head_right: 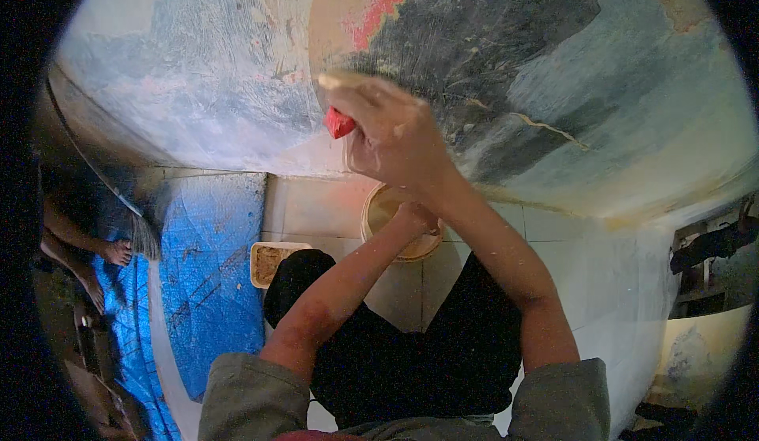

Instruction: Applying a layer of wall putty or plaster to a damaged wall surface using hands and a brush.

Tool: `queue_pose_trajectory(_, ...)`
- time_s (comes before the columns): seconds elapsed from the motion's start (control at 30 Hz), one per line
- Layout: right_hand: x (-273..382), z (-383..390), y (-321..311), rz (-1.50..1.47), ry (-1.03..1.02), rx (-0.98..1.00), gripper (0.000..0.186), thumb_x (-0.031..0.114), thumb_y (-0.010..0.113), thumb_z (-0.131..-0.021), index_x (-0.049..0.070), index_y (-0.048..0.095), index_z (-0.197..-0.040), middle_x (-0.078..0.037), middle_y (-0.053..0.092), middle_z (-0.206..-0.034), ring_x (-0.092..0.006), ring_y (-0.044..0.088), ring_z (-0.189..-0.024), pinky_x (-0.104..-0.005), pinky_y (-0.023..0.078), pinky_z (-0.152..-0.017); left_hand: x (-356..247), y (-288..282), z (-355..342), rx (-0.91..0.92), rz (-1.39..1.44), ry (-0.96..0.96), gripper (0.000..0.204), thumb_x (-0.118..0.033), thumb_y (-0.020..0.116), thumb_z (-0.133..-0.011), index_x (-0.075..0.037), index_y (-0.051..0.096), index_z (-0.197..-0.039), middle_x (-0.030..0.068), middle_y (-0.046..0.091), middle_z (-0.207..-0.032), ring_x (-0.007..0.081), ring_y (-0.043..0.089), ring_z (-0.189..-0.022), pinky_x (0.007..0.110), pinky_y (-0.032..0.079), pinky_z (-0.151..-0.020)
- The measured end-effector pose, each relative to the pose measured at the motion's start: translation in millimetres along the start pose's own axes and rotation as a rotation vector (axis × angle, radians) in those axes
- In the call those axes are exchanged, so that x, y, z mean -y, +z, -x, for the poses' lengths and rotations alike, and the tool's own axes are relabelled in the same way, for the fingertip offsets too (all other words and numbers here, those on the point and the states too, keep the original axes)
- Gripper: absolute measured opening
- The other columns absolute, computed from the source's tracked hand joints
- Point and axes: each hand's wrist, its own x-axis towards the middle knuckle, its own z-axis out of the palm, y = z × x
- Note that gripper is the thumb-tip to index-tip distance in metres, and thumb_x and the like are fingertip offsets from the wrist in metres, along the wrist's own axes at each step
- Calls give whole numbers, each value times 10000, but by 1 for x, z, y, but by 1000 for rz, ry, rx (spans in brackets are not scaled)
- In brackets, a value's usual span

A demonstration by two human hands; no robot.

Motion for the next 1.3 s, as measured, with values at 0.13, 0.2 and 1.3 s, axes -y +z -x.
queue_pose_trajectory(0.13, 2, -40, -39, 112, -144, -154, 351, 36, 656, -631, 83, 630, -978, -76, 643, -978, -262, 646, -861, -338, 545, -723, -13, -23, 14, 94, 18, -51, 475, -249, 641, -721, -24, 570, -1133, 144, 639, -1095, 284, 632, -990, 458, 524, -770)
queue_pose_trajectory(0.2, -3, -59, -51, 245, -408, -323, 316, 59, 681, -639, 100, 639, -949, -57, 641, -965, -238, 647, -841, -321, 548, -711, -17, -32, 19, 101, 20, -68, 462, -236, 628, -733, -16, 565, -1135, 150, 632, -1110, 281, 631, -994, 471, 523, -765)
queue_pose_trajectory(1.3, -60, 75, -16, 127, 515, -210, 191, 232, 625, -826, 49, 591, -783, -130, 609, -632, -344, 595, -537, -389, 466, -505, 9, -37, 23, -126, -102, 40, 234, -227, 540, -811, -108, 650, -980, 119, 671, -987, 267, 654, -914, 401, 521, -737)
